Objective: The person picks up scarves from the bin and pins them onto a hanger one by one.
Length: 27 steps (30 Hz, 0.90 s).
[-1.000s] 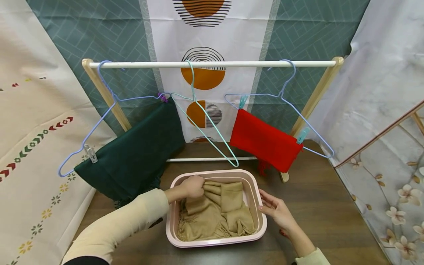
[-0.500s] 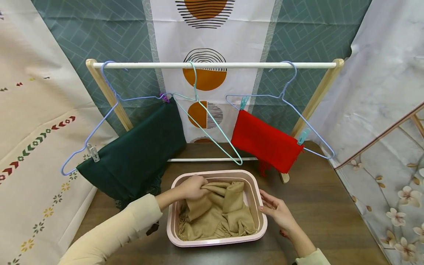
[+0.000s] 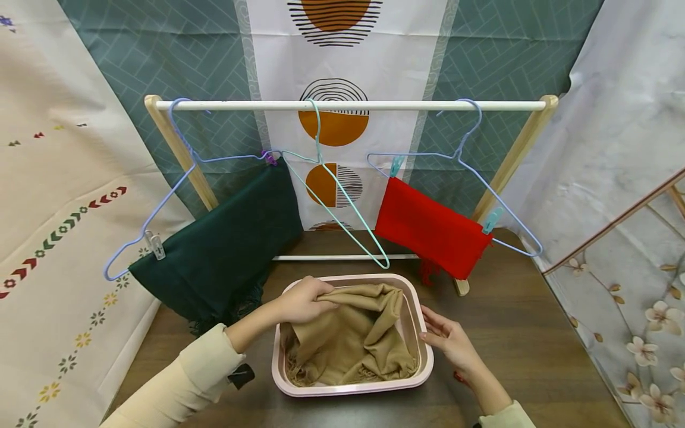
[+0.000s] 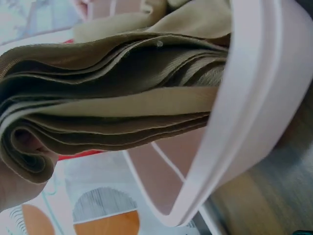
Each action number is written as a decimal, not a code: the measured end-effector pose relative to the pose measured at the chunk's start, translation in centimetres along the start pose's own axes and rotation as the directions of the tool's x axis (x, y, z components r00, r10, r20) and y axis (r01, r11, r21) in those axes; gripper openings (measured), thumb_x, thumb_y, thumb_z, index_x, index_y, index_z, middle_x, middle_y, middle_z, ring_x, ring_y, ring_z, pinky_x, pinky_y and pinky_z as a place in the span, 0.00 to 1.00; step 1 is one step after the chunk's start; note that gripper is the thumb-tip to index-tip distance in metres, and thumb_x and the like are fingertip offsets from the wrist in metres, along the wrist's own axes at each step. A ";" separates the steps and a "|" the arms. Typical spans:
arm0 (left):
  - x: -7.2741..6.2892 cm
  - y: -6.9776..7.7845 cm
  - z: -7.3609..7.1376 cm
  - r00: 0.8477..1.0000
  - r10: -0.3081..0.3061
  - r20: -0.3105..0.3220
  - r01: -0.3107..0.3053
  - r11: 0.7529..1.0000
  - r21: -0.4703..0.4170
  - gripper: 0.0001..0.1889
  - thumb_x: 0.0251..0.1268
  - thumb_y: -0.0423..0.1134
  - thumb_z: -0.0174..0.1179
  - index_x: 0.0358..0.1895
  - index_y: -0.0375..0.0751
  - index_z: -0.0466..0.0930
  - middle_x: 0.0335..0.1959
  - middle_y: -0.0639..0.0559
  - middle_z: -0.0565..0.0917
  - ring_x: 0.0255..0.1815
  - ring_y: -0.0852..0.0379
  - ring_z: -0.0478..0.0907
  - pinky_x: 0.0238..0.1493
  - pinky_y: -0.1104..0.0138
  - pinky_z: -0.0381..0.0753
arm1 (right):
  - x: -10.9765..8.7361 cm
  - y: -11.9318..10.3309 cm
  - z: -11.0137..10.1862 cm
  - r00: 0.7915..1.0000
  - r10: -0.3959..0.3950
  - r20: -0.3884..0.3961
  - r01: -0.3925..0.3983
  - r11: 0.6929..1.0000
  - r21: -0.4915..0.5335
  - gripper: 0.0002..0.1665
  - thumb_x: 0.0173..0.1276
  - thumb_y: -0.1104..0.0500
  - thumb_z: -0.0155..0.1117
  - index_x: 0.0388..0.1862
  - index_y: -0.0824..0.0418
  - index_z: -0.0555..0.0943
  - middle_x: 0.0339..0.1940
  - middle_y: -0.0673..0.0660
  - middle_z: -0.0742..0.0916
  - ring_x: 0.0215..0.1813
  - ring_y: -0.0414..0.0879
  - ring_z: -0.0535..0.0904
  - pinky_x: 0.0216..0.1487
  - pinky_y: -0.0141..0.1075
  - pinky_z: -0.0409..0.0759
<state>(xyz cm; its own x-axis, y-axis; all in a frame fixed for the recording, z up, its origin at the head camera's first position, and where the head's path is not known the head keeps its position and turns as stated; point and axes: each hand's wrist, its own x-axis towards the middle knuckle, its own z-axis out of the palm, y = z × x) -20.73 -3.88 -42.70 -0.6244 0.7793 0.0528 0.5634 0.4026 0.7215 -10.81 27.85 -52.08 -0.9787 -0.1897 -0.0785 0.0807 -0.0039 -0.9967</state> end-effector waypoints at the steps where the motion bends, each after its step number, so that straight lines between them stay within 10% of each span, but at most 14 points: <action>1: -0.2 0.2 -0.2 1.000 0.003 -0.005 -0.003 1.000 -0.016 0.11 0.60 0.35 0.58 0.19 0.45 0.73 0.11 0.64 0.62 0.11 0.69 0.57 0.15 0.76 0.57 | 0.0 0.0 0.0 1.000 0.003 0.001 -0.003 1.000 0.000 0.34 0.61 0.72 0.56 0.63 0.81 0.56 0.60 0.80 0.65 0.54 0.34 0.72 0.49 0.25 0.72; 13: -2.0 2.4 -2.8 0.981 0.134 -0.139 -0.139 0.990 -0.026 0.06 0.57 0.28 0.57 0.27 0.43 0.77 0.14 0.64 0.65 0.14 0.71 0.59 0.16 0.76 0.62 | 0.1 0.0 -0.1 1.000 -0.005 0.011 0.005 1.000 0.005 0.34 0.61 0.73 0.56 0.63 0.81 0.55 0.61 0.80 0.62 0.55 0.33 0.71 0.50 0.25 0.71; 20: -2.7 3.5 -4.2 0.930 0.238 -0.280 -0.247 0.969 0.000 0.09 0.54 0.24 0.57 0.36 0.40 0.81 0.24 0.57 0.79 0.21 0.68 0.69 0.23 0.73 0.71 | 0.1 -0.2 0.0 1.000 -0.006 0.011 0.006 1.000 0.005 0.34 0.60 0.73 0.56 0.63 0.81 0.55 0.60 0.79 0.64 0.54 0.33 0.72 0.48 0.26 0.72; 27: -3.0 5.1 -6.1 0.888 0.268 -0.374 -0.288 0.958 0.002 0.11 0.52 0.21 0.56 0.32 0.41 0.81 0.15 0.60 0.70 0.15 0.70 0.60 0.15 0.77 0.60 | 0.0 -0.3 0.1 1.000 0.014 0.005 -0.014 1.000 -0.001 0.34 0.60 0.73 0.57 0.63 0.81 0.56 0.60 0.79 0.65 0.54 0.34 0.73 0.48 0.27 0.73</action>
<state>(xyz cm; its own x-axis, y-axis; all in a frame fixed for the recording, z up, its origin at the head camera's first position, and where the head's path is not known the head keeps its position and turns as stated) -19.24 -7.08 -34.97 -0.6060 0.6203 0.4980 0.7202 0.1621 0.6745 -10.84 27.71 -51.80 -0.9764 -0.1950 -0.0928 0.0946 0.0000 -0.9955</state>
